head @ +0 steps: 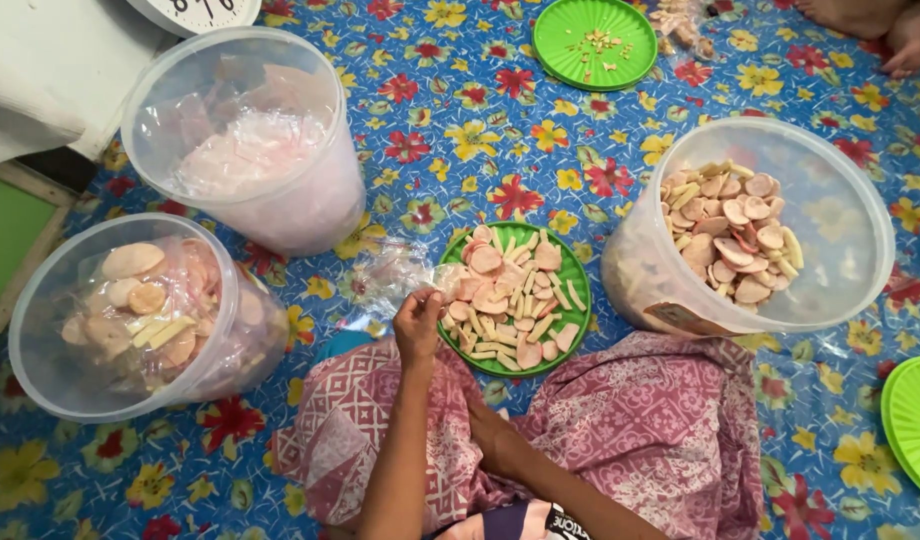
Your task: Sorting and arranging sliced food items on a plate
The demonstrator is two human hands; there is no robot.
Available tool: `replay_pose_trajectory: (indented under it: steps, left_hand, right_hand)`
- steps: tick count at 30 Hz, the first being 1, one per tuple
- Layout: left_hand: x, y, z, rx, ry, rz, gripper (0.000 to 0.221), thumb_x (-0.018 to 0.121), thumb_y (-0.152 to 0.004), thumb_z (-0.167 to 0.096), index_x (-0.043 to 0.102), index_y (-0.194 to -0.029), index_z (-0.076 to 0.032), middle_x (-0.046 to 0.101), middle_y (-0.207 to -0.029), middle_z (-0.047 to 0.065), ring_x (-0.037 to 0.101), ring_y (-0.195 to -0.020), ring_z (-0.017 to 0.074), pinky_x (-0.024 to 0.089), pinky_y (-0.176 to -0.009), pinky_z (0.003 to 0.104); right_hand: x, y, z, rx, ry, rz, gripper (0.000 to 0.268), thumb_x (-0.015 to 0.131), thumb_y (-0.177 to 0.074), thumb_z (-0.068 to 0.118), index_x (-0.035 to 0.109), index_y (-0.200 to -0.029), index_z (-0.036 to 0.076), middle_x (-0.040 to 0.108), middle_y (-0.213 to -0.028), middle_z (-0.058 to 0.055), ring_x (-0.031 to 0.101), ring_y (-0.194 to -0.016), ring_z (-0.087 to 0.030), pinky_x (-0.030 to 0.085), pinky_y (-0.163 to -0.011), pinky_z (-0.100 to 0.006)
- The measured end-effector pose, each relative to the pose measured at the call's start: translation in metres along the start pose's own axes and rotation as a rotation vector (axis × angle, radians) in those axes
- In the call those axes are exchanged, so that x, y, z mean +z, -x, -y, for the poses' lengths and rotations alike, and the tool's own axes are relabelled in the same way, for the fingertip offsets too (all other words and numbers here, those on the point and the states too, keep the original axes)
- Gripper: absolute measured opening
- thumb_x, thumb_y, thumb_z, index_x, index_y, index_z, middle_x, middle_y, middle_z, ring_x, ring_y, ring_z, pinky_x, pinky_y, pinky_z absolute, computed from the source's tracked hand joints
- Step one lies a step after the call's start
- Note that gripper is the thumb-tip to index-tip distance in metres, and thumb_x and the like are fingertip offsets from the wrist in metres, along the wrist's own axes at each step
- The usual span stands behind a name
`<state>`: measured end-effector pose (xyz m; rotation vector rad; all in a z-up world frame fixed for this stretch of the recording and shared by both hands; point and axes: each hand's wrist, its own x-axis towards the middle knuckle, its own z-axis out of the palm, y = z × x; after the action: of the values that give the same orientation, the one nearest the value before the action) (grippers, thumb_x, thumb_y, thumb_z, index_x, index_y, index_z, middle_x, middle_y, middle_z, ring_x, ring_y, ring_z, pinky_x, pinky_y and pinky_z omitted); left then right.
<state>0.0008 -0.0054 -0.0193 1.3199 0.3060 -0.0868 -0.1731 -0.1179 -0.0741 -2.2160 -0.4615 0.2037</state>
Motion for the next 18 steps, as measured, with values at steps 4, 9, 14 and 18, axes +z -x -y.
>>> replay_pose_trajectory:
  steps: [4, 9, 14, 18]
  left_hand:
    - [-0.002, -0.005, 0.008, 0.002, -0.059, 0.001, 0.022, 0.063, -0.079, -0.016, 0.066, -0.095, -0.001, 0.063, -0.075, 0.005, 0.053, -0.064, 0.0117, 0.044, -0.060, 0.021]
    - [-0.006, -0.017, 0.023, 0.071, -0.064, -0.003, 0.020, 0.063, -0.078, -0.015, 0.066, -0.092, 0.000, 0.064, -0.074, 0.005, 0.052, -0.062, 0.0110, 0.043, -0.058, 0.021]
    - [-0.003, -0.019, 0.016, 0.055, -0.156, -0.003, 0.020, 0.062, -0.079, -0.016, 0.066, -0.092, -0.002, 0.064, -0.073, 0.005, 0.053, -0.062, 0.0119, 0.044, -0.059, 0.022]
    - [0.000, -0.021, 0.020, 0.066, -0.253, -0.005, 0.020, 0.062, -0.079, -0.017, 0.067, -0.092, -0.003, 0.065, -0.073, 0.005, 0.055, -0.061, 0.0121, 0.045, -0.057, 0.022]
  right_hand:
    - [-0.001, -0.006, -0.001, 0.057, 0.084, -0.021, 0.082, 0.064, -0.047, -0.013, 0.041, -0.125, -0.007, 0.044, -0.130, -0.023, 0.045, -0.115, -0.037, 0.039, -0.095, -0.038]
    - [0.002, -0.003, 0.000, 0.030, 0.168, -0.080, 0.058, 0.060, -0.058, -0.005, 0.046, -0.114, -0.007, 0.048, -0.117, -0.022, 0.050, -0.098, -0.036, 0.043, -0.081, -0.037]
    - [-0.017, -0.009, 0.015, -0.081, -0.021, -0.010, 0.078, 0.056, -0.059, -0.010, 0.032, -0.133, -0.006, 0.031, -0.141, -0.023, 0.037, -0.126, -0.038, 0.035, -0.099, -0.036]
    - [-0.002, -0.008, -0.005, -0.011, 0.039, -0.087, 0.053, 0.054, -0.069, 0.001, 0.045, -0.120, -0.005, 0.051, -0.116, -0.021, 0.052, -0.099, -0.035, 0.043, -0.084, -0.036]
